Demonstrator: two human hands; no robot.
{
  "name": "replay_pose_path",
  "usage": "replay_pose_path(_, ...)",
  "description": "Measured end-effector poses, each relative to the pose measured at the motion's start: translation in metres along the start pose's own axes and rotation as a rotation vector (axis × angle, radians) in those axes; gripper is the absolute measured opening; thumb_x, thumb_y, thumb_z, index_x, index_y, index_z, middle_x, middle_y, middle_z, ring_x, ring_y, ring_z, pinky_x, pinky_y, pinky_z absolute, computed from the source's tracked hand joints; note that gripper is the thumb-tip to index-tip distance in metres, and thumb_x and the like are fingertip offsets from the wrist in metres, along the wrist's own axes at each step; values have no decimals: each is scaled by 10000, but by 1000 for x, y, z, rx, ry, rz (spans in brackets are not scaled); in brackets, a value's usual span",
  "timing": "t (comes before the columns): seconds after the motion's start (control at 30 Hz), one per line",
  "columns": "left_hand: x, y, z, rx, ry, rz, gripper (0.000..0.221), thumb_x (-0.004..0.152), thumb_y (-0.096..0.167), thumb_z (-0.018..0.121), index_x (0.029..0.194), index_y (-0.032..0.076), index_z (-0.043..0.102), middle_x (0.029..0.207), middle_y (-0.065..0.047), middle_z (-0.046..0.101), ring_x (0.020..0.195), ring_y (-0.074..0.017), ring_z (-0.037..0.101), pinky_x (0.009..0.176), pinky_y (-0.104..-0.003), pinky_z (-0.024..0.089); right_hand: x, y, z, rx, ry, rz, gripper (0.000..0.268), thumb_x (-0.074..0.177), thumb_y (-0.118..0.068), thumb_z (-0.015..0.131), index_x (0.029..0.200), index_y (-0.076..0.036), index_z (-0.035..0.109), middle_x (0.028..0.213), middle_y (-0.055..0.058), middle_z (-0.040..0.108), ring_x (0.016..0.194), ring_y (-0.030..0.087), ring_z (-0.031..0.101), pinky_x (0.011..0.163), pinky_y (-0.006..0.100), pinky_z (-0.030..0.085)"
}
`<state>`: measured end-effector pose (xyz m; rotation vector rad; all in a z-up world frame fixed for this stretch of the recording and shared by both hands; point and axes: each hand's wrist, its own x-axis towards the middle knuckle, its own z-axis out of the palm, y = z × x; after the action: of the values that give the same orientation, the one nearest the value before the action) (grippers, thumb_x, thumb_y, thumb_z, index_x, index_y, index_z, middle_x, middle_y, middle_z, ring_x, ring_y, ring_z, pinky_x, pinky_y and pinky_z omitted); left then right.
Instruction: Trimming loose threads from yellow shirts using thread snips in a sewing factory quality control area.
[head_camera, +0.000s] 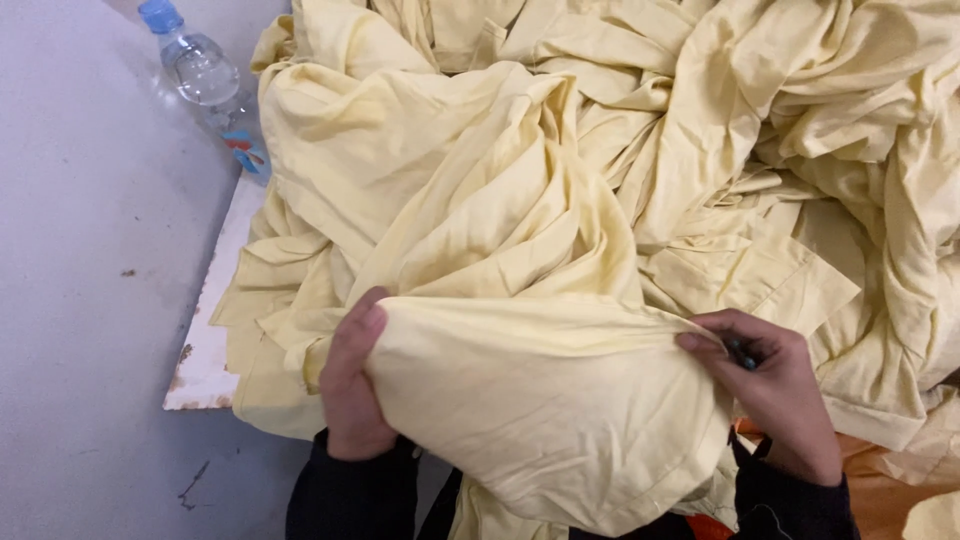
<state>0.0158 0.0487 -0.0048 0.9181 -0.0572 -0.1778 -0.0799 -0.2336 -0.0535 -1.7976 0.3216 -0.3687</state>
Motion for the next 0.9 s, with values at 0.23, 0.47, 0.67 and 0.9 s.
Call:
replay_pose_path(0.23,20,-12,-31,128,192,198,163,737,223,511,665,130,399,620,0,448,591,-117,442,537,-231,333,6,-4,-13,-100,134,22,75,798,31,572,828,11,639,730,67,611,648,99,464,550,210,358)
replay_pose_path(0.47,25,-30,-39,973,234,465,176,850,197,528,718,86,493,644,33,474,615,-77,440,566,-213,368,-6,-19,2,8,176,-178,78,829,-19,540,872,-10,605,753,84,579,725,119,536,659,194,412)
replay_pose_path(0.67,22,-37,-37,1004,245,516,184,863,199,521,728,80,486,642,44,460,596,-62,416,554,-200,354,-4,-31,39,-198,13,-712,274,683,-66,676,939,-84,580,902,61,581,822,153,577,749,231,516)
replay_pose_path(0.9,33,-53,-52,954,327,457,140,833,159,581,751,49,550,527,-99,503,562,-134,460,595,-312,422,41,-18,88,70,41,-681,193,705,124,540,680,-38,642,667,91,628,534,207,572,550,270,465)
